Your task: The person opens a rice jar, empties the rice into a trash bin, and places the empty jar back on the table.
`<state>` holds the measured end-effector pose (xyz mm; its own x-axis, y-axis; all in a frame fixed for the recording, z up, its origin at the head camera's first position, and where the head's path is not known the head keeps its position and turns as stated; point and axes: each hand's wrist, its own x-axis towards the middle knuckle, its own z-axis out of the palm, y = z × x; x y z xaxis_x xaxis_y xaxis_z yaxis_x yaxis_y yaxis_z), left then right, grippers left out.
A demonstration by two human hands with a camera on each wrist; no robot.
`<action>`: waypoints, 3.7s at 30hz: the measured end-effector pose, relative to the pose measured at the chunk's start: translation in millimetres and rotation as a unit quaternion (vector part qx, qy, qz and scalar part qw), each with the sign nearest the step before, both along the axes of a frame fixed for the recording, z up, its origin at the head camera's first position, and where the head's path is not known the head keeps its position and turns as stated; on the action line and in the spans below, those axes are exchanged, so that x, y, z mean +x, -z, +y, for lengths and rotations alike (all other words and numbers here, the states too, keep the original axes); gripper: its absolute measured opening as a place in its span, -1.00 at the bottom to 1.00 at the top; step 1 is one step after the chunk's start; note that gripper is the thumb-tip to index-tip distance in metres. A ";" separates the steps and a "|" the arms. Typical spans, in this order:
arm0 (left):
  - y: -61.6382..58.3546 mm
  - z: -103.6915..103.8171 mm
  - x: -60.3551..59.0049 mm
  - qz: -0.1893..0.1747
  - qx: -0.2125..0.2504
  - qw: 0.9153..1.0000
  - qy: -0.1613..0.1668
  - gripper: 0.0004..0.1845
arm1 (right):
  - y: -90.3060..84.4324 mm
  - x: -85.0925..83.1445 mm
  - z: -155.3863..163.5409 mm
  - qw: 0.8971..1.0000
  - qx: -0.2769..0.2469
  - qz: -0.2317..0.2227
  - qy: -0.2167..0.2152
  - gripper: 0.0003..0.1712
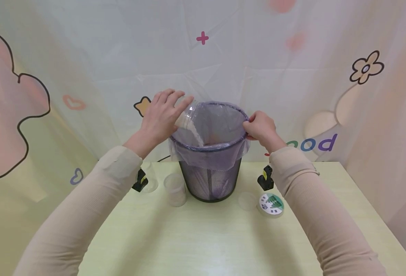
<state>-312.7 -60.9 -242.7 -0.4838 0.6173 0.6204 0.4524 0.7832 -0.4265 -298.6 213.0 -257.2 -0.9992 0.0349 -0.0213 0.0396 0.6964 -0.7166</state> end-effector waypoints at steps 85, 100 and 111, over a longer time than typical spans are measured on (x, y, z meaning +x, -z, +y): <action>-9.4 4.4 6.0 0.080 -0.325 0.941 -0.045 -0.17 | -2.4 1.2 -2.1 1.000 0.001 -0.002 -0.005 -0.58; 1.1 7.1 3.5 0.162 -0.333 0.929 -0.014 -0.41 | -1.4 2.2 -1.6 1.000 0.008 0.002 -0.008 -0.58; 0.9 4.3 6.0 0.146 -0.314 0.938 -0.012 -0.32 | -1.1 2.4 -1.9 1.000 0.011 -0.003 -0.010 -0.57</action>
<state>-306.7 -56.6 -243.6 -0.3688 0.8964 0.2460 0.2296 0.3443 -0.9103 -296.2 211.0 -256.1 -0.9995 0.0163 -0.0264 0.0301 0.7131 -0.7004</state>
